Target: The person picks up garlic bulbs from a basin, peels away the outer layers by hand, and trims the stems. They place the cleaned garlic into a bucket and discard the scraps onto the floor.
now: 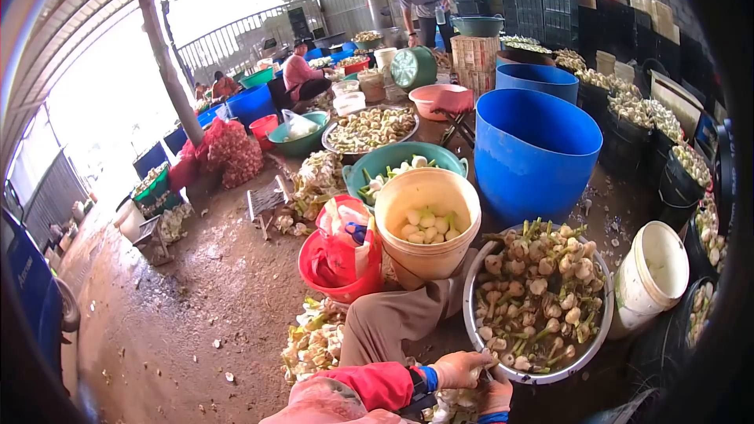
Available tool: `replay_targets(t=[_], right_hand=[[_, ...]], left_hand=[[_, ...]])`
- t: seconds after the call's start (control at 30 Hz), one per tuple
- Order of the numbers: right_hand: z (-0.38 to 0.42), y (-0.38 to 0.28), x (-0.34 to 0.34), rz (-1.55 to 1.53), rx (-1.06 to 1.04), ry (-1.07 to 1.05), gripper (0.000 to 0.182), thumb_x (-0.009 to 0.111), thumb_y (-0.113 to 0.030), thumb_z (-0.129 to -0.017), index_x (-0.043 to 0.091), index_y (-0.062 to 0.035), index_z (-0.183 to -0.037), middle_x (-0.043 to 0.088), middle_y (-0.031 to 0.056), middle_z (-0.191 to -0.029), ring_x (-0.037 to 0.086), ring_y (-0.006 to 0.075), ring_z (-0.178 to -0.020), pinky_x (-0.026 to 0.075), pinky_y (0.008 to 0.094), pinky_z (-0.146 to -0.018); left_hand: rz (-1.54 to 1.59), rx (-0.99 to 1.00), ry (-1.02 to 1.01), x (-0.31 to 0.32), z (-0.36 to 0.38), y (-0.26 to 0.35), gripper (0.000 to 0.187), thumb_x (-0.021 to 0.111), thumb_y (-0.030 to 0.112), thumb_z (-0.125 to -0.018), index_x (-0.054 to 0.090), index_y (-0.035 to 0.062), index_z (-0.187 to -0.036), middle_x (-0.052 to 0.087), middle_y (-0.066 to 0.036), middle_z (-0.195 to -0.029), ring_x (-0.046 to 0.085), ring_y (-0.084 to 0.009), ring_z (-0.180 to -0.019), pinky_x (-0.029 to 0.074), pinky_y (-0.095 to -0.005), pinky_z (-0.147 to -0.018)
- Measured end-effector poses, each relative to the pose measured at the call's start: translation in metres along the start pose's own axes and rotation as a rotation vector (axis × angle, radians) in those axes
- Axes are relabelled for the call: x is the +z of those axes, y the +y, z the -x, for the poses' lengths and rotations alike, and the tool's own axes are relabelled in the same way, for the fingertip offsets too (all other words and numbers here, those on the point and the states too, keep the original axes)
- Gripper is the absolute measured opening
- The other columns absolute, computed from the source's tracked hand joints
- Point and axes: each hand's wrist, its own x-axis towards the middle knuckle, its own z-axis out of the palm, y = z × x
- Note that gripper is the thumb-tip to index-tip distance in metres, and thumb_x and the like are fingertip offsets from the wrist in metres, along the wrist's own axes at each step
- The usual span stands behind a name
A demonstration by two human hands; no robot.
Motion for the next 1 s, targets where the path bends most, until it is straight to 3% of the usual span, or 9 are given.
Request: replay_targets(t=[0.4,0.57,0.6,0.63,0.7,0.8,0.83,0.9,1.0], right_hand=[[-0.031,0.041,-0.021,-0.020,-0.036,0.061,0.044,0.059,0.006,-0.071,0.055,0.0051,-0.115,0.062,0.0111,-0.105,0.061,0.0229,-0.090,0.050,0.0302,-0.078],[0.015,-0.021,0.021,0.355,-0.390,-0.001,0.044,0.063,0.000,-0.073,0.054,0.0055,-0.116,0.060,0.0107,-0.109,0.060,0.0193,-0.094,0.049,0.0281,-0.079],[0.022,-0.036,0.030,0.608,-0.582,-0.035,0.045,0.065,-0.003,-0.074,0.053,0.0046,-0.117,0.060,0.0109,-0.109,0.060,0.0201,-0.095,0.048,0.0279,-0.080],[0.026,-0.044,0.036,0.863,-0.772,-0.071,0.047,0.067,-0.007,-0.074,0.052,0.0038,-0.118,0.061,0.0112,-0.109,0.060,0.0210,-0.095,0.048,0.0276,-0.081],[0.007,-0.010,0.021,0.305,-0.409,-0.056,0.050,0.071,-0.015,-0.074,0.053,0.0007,-0.118,0.062,0.0116,-0.107,0.061,0.0251,-0.094,0.047,0.0293,-0.081],[-0.003,0.000,-0.005,1.675,-0.983,-0.073,0.034,0.065,-0.016,-0.081,0.056,-0.0043,-0.111,0.064,0.0092,-0.101,0.061,0.0176,-0.089,0.047,0.0285,-0.078],[-0.006,0.010,-0.014,1.676,-0.983,-0.073,0.034,0.065,-0.016,-0.081,0.056,-0.0043,-0.111,0.064,0.0092,-0.101,0.061,0.0176,-0.089,0.047,0.0285,-0.078],[-0.014,0.028,-0.022,0.767,-0.438,-0.025,0.032,0.060,-0.016,-0.087,0.053,-0.0033,-0.116,0.065,0.0067,-0.099,0.060,0.0152,-0.087,0.048,0.0294,-0.076],[-0.009,0.022,-0.031,1.048,-0.509,0.038,0.029,0.058,-0.018,-0.090,0.056,-0.0004,-0.113,0.064,0.0061,-0.101,0.061,0.0170,-0.087,0.049,0.0307,-0.077]], left_hand=[[-0.211,0.090,-0.003,0.006,-0.003,-0.010,0.071,0.063,0.003,-0.070,0.039,0.0164,-0.135,0.058,-0.011,-0.115,0.058,-0.0312,-0.100,0.047,-0.0369,-0.083],[1.920,-0.179,-0.222,-0.006,-0.006,-0.035,0.049,0.058,0.019,-0.087,0.040,0.0058,-0.130,0.049,-0.014,-0.129,0.054,-0.0234,-0.108,0.043,-0.0376,-0.090],[1.955,-0.214,-0.234,-0.019,0.004,-0.015,0.044,0.056,0.026,-0.090,0.044,0.0023,-0.125,0.054,-0.013,-0.120,0.055,-0.0231,-0.105,0.042,-0.0365,-0.093],[1.956,-0.212,-0.235,-0.017,0.004,-0.017,0.044,0.056,0.026,-0.090,0.044,0.0023,-0.125,0.054,-0.013,-0.120,0.055,-0.0231,-0.105,0.042,-0.0365,-0.093],[1.839,-0.261,-0.022,-0.006,0.004,-0.029,0.038,0.055,0.026,-0.090,0.049,-0.0017,-0.116,0.058,-0.011,-0.111,0.056,-0.0235,-0.103,0.044,-0.0365,-0.091],[1.612,-0.195,-0.067,0.005,-0.001,-0.047,0.034,0.056,0.028,-0.090,0.055,-0.0015,-0.106,0.061,-0.010,-0.102,0.059,-0.0208,-0.094,0.046,-0.0336,-0.084],[1.494,-0.199,-0.109,0.009,-0.002,-0.049,0.033,0.056,0.028,-0.090,0.057,-0.0014,-0.104,0.062,-0.009,-0.098,0.060,-0.0197,-0.091,0.047,-0.0324,-0.082],[1.405,-0.209,-0.060,0.012,-0.003,-0.045,0.038,0.058,0.032,-0.089,0.057,-0.0015,-0.105,0.063,-0.007,-0.095,0.060,-0.0182,-0.087,0.047,-0.0302,-0.080],[0.448,-0.136,0.027,-0.007,0.001,-0.017,0.059,0.067,0.043,-0.079,0.052,0.0053,-0.121,0.060,-0.012,-0.100,0.057,-0.0221,-0.095,0.045,-0.0325,-0.086]])
